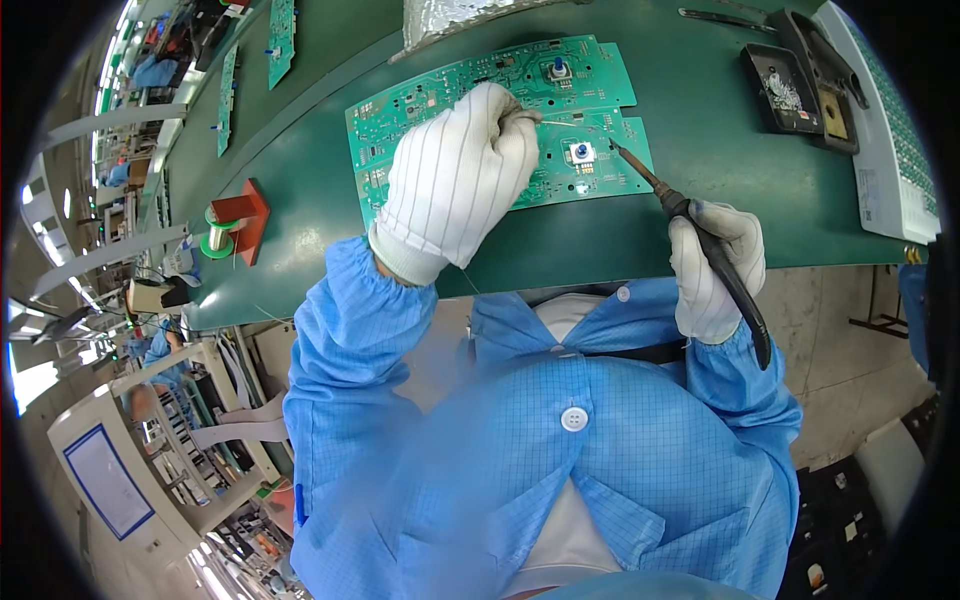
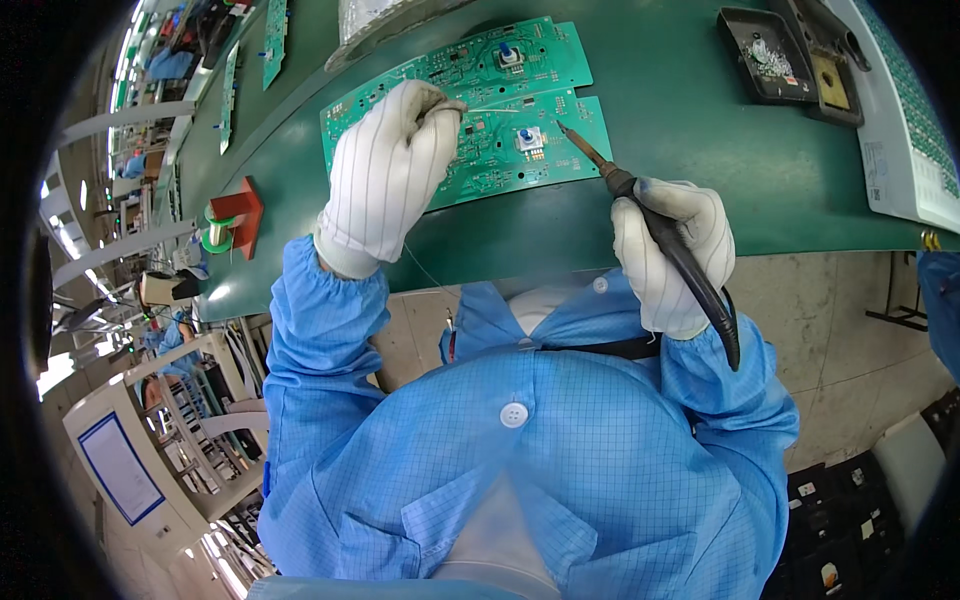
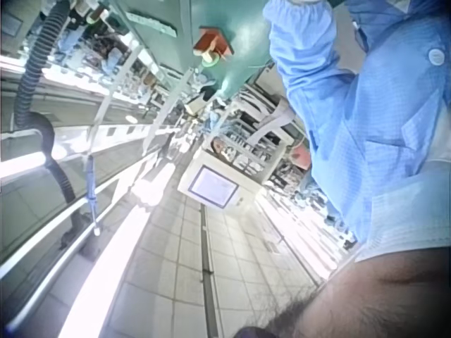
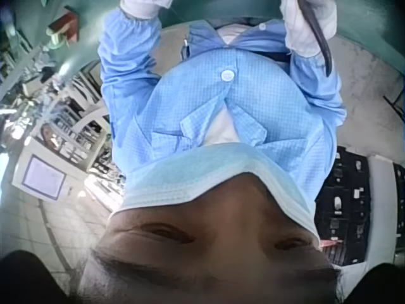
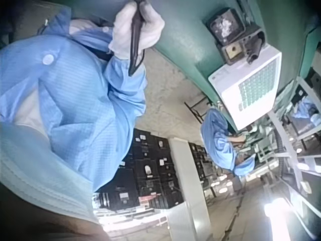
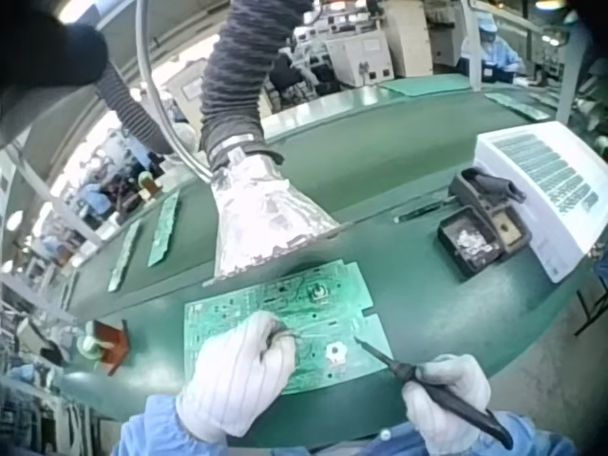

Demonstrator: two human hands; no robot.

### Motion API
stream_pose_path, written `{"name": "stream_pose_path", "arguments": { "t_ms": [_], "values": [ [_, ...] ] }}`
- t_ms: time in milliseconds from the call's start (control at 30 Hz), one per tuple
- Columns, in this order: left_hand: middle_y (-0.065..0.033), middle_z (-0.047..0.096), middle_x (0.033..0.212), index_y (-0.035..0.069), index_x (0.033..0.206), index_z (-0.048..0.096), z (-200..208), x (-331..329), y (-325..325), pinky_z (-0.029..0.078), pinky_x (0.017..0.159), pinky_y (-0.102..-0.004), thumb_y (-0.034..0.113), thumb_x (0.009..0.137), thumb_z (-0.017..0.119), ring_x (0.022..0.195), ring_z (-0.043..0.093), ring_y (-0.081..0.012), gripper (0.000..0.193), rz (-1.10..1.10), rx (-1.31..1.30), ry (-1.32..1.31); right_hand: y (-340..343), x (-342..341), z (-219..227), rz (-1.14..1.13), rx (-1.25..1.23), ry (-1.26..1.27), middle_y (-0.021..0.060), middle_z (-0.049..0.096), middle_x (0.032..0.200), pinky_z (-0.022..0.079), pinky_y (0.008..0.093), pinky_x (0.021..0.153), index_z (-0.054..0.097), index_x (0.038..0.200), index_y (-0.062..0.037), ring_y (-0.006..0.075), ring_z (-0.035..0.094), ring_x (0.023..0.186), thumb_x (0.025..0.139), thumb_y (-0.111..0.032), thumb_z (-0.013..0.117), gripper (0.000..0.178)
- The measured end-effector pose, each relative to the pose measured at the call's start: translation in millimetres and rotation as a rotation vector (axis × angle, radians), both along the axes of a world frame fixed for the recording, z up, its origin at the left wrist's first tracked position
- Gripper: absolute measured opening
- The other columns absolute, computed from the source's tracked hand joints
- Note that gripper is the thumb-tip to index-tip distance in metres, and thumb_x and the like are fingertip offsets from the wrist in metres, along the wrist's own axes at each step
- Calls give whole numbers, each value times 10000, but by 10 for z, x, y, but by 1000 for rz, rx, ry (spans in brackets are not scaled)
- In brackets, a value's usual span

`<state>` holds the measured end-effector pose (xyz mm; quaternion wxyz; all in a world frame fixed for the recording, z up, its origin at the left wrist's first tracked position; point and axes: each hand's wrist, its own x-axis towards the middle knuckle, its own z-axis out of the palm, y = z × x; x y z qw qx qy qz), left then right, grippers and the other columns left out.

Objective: Soldering electronic components onto a printed circuit board at a manual assembly station.

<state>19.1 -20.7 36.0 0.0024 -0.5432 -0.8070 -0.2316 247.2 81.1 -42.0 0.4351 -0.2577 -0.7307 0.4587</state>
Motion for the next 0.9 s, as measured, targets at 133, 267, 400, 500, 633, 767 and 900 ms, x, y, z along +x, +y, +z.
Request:
{"name": "stream_pose_path", "arguments": {
  "t_ms": [133,267,400,500,633,767,900],
  "values": [
    [-144,682,781,60,899,627,-87,-118,75,536,594,-408,127,848,654,686,667,-335,88,-202,125,101,116,25,-22,72,438,-74,134,674,960,515,275,642,668,976,21,153,623,700,798,69,695,186],
    [-138,659,747,58,918,619,-51,-118,162,532,572,-408,148,830,669,648,652,-332,135,-175,2,201,183,15,-27,158,529,-66,154,692,987,554,318,677,678,974,6,235,680,762,782,57,723,204],
    [-137,624,711,72,903,607,-16,-119,276,531,560,-397,156,812,651,641,645,-318,131,-215,26,305,180,0,-33,125,641,-111,131,703,963,569,342,694,675,997,6,271,704,795,772,40,738,236],
    [-143,636,758,71,902,615,21,-88,309,531,609,-411,172,833,640,692,652,-332,125,-196,-59,301,182,10,-18,172,530,-97,126,706,949,572,348,689,675,998,5,270,706,785,767,35,743,243],
    [-151,651,816,66,921,635,46,-40,343,531,673,-427,213,865,631,757,657,-346,157,-153,-197,259,191,-6,-10,165,583,-93,126,708,928,575,351,683,676,993,1,269,707,761,761,24,752,245],
    [-154,652,831,64,931,642,43,-40,370,532,683,-428,218,867,628,758,652,-348,167,-168,-181,271,185,-13,-20,207,414,-67,122,709,918,576,348,683,677,994,0,265,711,756,763,16,754,244],
    [-160,657,841,59,940,647,30,-42,379,533,688,-435,221,878,626,764,654,-353,175,-196,-195,297,170,-13,-35,198,419,-64,121,711,913,576,343,684,679,999,-4,263,714,759,764,12,753,247]
  ]
}}
